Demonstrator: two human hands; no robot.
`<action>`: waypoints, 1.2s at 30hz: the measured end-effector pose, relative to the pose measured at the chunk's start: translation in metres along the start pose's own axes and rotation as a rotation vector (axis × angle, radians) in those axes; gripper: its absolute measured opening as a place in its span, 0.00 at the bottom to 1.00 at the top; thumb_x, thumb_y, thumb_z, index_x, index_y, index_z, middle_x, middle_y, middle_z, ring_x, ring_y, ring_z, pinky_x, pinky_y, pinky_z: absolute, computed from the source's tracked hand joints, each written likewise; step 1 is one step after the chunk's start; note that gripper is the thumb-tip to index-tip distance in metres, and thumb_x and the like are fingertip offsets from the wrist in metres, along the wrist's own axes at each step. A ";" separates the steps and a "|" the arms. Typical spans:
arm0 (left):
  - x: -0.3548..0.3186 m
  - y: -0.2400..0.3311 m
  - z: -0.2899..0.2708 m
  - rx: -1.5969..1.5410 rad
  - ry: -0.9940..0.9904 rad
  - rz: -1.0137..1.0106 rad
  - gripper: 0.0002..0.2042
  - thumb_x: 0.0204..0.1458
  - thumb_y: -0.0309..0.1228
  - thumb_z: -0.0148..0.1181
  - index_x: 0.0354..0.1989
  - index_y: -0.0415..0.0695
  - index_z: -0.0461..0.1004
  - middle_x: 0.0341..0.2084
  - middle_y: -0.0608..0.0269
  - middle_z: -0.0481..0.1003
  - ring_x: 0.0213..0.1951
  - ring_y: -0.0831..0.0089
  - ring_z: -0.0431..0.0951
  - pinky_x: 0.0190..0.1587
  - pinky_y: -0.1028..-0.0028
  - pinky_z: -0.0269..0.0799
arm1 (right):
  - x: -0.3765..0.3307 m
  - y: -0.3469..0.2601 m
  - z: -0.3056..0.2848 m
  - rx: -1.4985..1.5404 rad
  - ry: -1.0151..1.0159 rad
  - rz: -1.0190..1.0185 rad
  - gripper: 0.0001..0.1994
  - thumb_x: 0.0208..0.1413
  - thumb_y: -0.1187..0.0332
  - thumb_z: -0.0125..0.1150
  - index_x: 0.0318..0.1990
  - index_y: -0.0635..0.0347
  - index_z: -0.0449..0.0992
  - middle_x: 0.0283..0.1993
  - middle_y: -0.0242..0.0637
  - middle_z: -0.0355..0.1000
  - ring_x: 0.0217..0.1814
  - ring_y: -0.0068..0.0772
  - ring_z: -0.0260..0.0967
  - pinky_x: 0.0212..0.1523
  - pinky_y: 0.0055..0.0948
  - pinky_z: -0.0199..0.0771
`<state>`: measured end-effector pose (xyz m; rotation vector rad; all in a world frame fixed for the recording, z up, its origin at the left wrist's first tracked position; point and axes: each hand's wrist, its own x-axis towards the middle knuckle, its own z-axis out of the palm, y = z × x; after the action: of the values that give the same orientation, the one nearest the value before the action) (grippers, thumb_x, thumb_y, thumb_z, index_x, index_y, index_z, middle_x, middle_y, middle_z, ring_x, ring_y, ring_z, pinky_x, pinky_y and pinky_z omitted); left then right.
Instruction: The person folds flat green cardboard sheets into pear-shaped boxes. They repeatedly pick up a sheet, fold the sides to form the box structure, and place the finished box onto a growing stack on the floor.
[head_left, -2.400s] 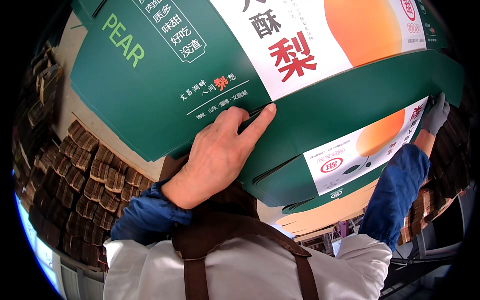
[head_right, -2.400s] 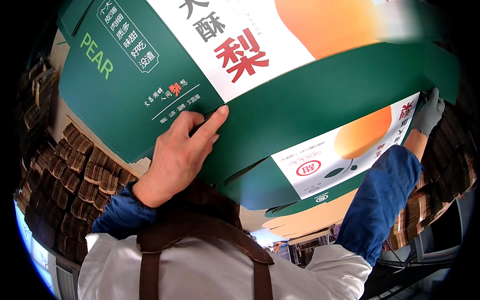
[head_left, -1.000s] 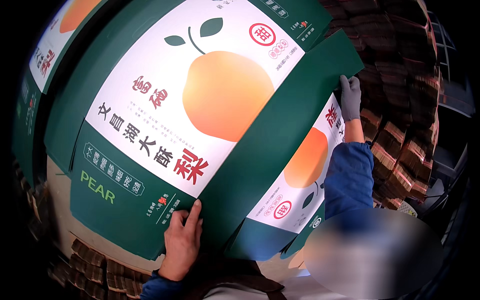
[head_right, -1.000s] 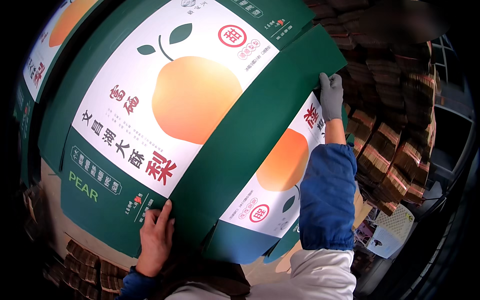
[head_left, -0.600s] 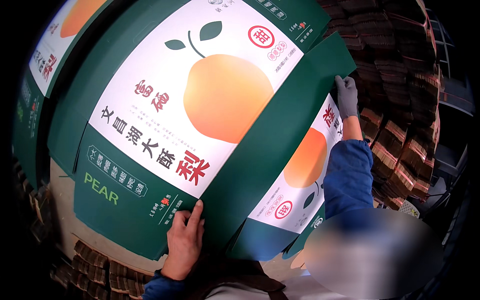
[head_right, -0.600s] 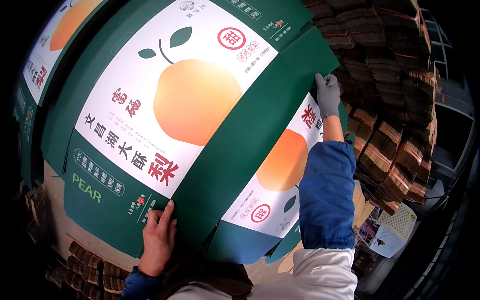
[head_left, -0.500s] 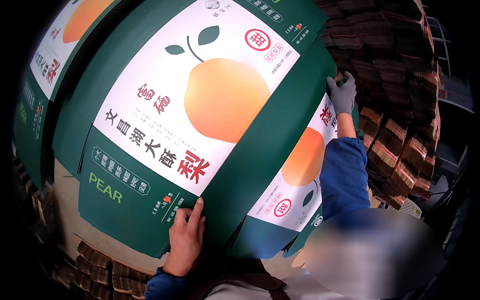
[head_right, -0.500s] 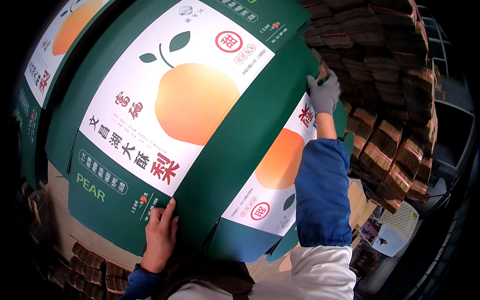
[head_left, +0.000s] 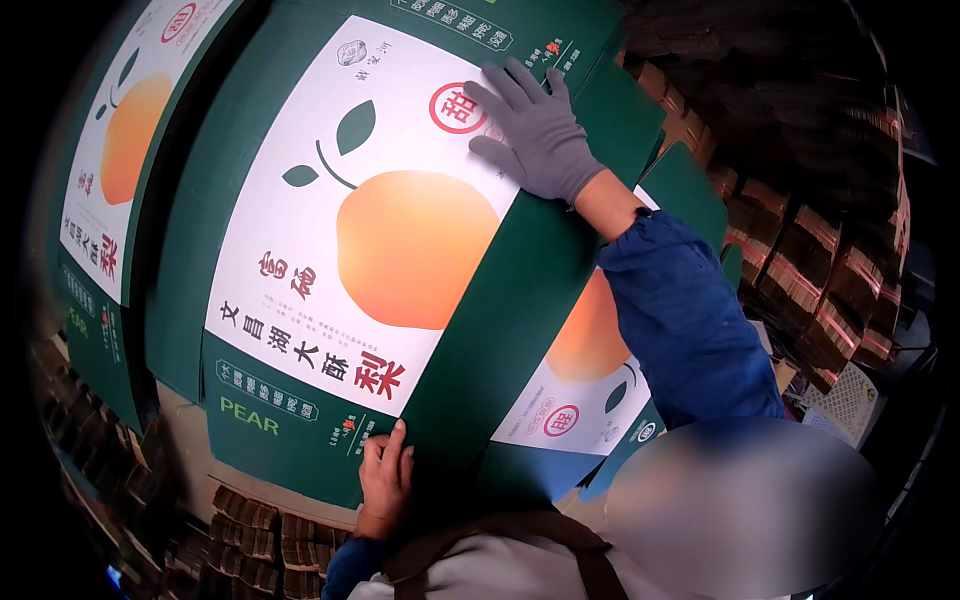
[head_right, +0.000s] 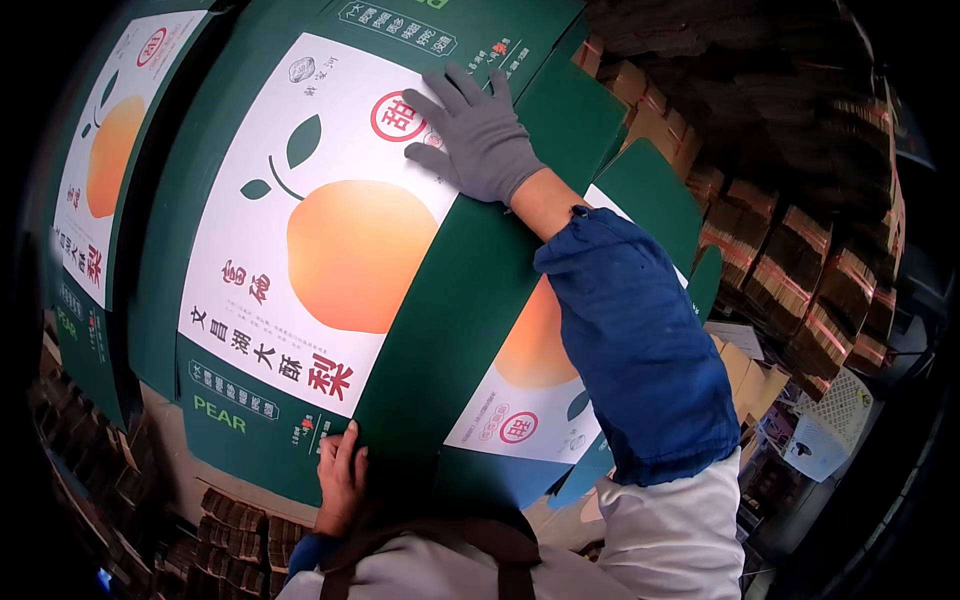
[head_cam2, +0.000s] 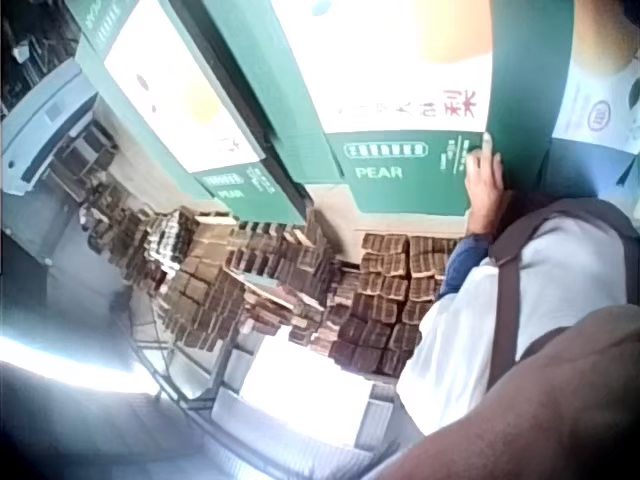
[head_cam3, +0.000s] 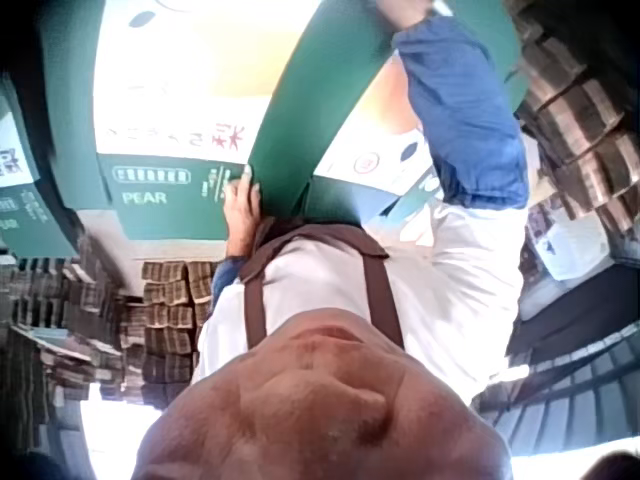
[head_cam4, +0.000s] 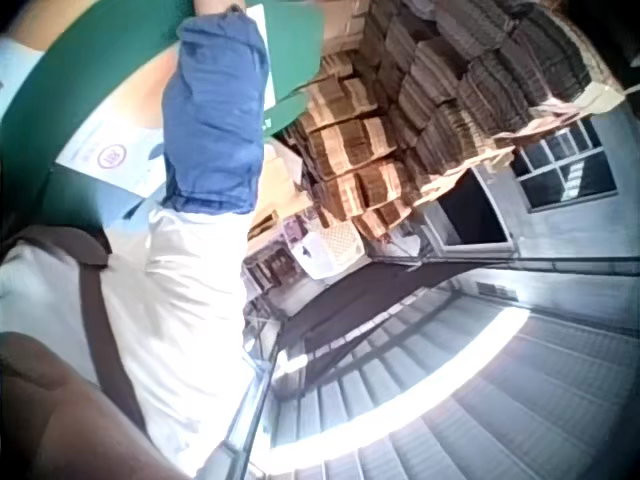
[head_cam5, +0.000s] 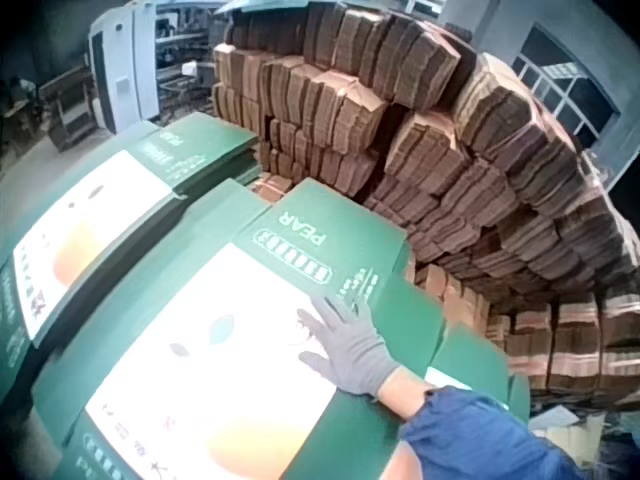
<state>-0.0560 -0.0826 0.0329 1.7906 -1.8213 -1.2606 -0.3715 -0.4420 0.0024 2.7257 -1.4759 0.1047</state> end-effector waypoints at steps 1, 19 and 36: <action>-0.001 -0.002 0.001 0.000 -0.002 -0.012 0.23 0.52 0.24 0.60 0.59 0.47 0.70 0.31 0.57 0.67 0.30 0.62 0.72 0.32 0.65 0.71 | 0.005 0.011 0.012 0.005 0.045 0.038 0.32 0.59 0.43 0.47 0.65 0.50 0.61 0.70 0.45 0.54 0.74 0.48 0.46 0.67 0.64 0.37; 0.002 -0.014 0.006 -0.151 0.048 0.070 0.23 0.53 0.27 0.60 0.59 0.50 0.70 0.31 0.62 0.67 0.30 0.65 0.72 0.30 0.66 0.72 | -0.059 -0.209 -0.010 -0.089 -0.065 0.176 0.30 0.56 0.44 0.52 0.62 0.48 0.66 0.66 0.40 0.58 0.70 0.42 0.51 0.63 0.64 0.43; 0.019 -0.024 -0.123 0.172 0.263 0.271 0.19 0.52 0.29 0.60 0.52 0.43 0.67 0.45 0.51 0.73 0.48 0.53 0.72 0.51 0.58 0.67 | -0.076 -0.314 -0.042 -0.033 -0.269 0.355 0.31 0.60 0.45 0.45 0.67 0.50 0.60 0.73 0.41 0.50 0.76 0.38 0.42 0.67 0.63 0.36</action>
<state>0.0458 -0.1418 0.0785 1.6311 -1.9821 -0.7522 -0.1521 -0.2039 0.0376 2.4981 -1.9994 -0.2856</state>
